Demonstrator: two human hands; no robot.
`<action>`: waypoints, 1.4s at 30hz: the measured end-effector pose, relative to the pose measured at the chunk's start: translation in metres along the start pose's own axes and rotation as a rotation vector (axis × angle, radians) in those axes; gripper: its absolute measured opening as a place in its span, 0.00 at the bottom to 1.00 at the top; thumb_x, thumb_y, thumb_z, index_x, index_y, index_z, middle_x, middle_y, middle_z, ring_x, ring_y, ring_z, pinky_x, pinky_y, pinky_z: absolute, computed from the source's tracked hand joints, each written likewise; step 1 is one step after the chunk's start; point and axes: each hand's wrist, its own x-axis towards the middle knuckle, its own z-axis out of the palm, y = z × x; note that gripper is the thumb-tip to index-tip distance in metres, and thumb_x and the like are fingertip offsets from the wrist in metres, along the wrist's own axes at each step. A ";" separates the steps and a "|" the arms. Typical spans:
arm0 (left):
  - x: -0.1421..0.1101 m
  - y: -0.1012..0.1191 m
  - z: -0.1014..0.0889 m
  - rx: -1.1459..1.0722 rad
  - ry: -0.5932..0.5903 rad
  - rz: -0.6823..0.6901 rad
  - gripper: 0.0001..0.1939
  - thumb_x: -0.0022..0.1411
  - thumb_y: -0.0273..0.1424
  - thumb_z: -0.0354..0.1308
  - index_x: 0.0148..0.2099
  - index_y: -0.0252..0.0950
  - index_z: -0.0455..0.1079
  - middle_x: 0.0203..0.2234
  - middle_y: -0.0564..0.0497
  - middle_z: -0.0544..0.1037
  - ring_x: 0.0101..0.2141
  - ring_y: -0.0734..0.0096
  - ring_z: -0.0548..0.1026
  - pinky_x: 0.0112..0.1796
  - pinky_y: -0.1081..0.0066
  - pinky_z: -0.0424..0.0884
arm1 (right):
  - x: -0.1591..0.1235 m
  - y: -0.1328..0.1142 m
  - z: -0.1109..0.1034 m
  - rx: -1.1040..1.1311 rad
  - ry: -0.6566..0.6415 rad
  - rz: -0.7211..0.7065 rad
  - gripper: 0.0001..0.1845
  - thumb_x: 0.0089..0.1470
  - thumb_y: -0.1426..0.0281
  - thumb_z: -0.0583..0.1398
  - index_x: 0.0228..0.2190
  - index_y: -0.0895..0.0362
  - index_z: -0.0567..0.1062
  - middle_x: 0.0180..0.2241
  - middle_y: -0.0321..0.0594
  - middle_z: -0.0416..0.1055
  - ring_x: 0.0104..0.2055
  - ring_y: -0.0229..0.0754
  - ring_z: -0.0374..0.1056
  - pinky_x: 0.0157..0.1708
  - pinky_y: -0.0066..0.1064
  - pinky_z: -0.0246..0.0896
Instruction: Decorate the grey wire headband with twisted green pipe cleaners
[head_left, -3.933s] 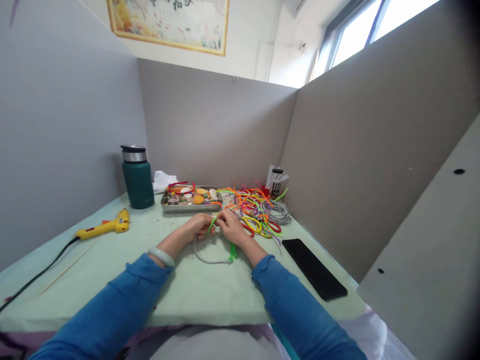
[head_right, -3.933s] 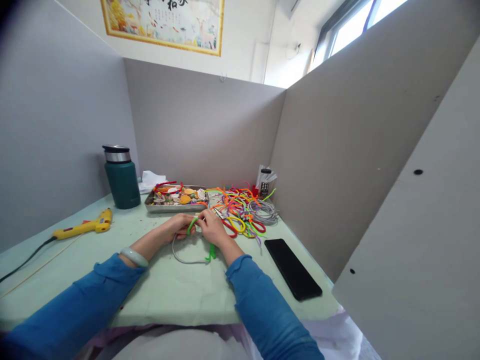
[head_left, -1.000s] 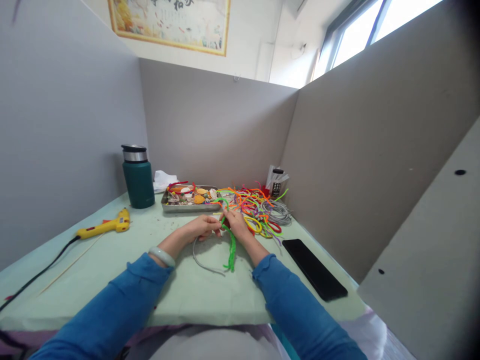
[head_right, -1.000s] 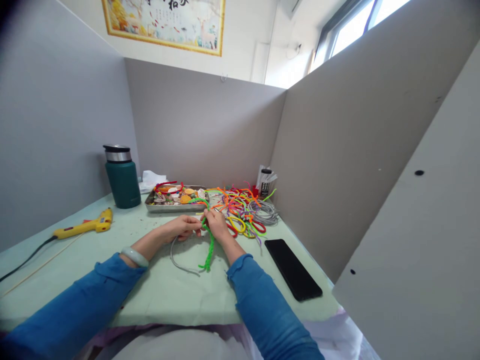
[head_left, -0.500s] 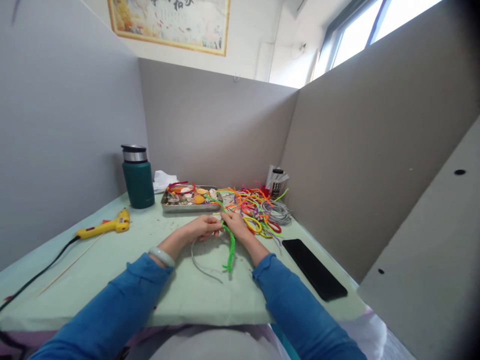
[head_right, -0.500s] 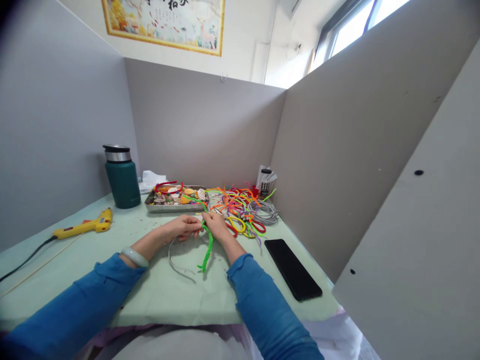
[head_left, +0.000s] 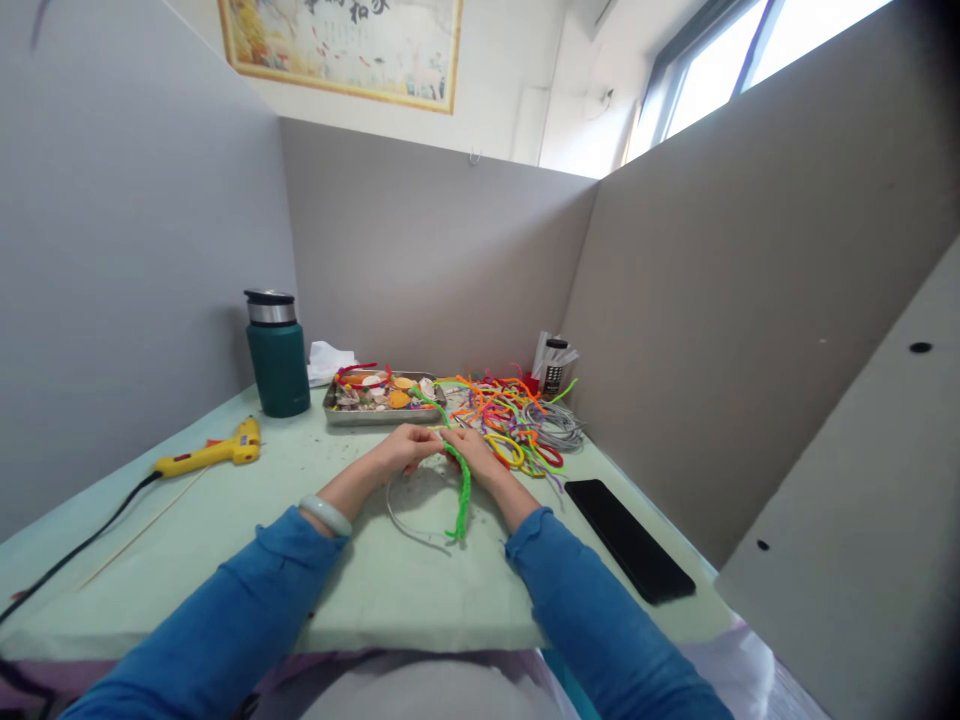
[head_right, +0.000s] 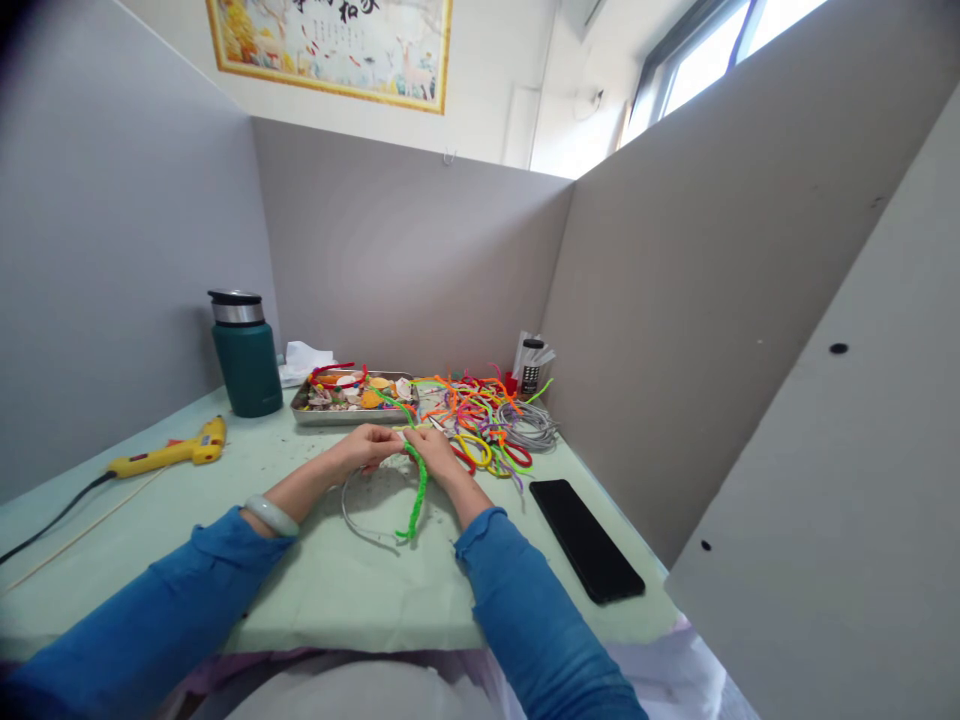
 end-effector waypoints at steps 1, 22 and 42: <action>0.001 0.000 0.000 0.007 0.018 0.011 0.21 0.46 0.47 0.61 0.29 0.32 0.69 0.11 0.62 0.55 0.12 0.84 0.51 0.14 0.77 0.49 | 0.000 0.000 0.000 0.009 0.005 0.013 0.23 0.51 0.53 0.54 0.16 0.58 0.64 0.13 0.32 0.59 0.16 0.31 0.52 0.17 0.25 0.45; 0.006 -0.003 -0.003 -0.021 0.127 0.115 0.23 0.46 0.43 0.63 0.41 0.32 0.72 0.15 0.60 0.64 0.11 0.86 0.53 0.13 0.78 0.51 | -0.005 -0.012 0.004 0.149 -0.013 0.045 0.24 0.47 0.50 0.57 0.18 0.58 0.64 0.13 0.31 0.58 0.15 0.30 0.51 0.14 0.24 0.45; 0.004 0.000 -0.001 -0.013 0.148 0.081 0.22 0.45 0.45 0.63 0.34 0.31 0.70 0.14 0.61 0.63 0.11 0.86 0.54 0.13 0.78 0.50 | 0.001 -0.003 0.000 0.038 0.088 -0.033 0.24 0.47 0.50 0.57 0.18 0.59 0.66 0.15 0.32 0.60 0.17 0.31 0.53 0.17 0.24 0.46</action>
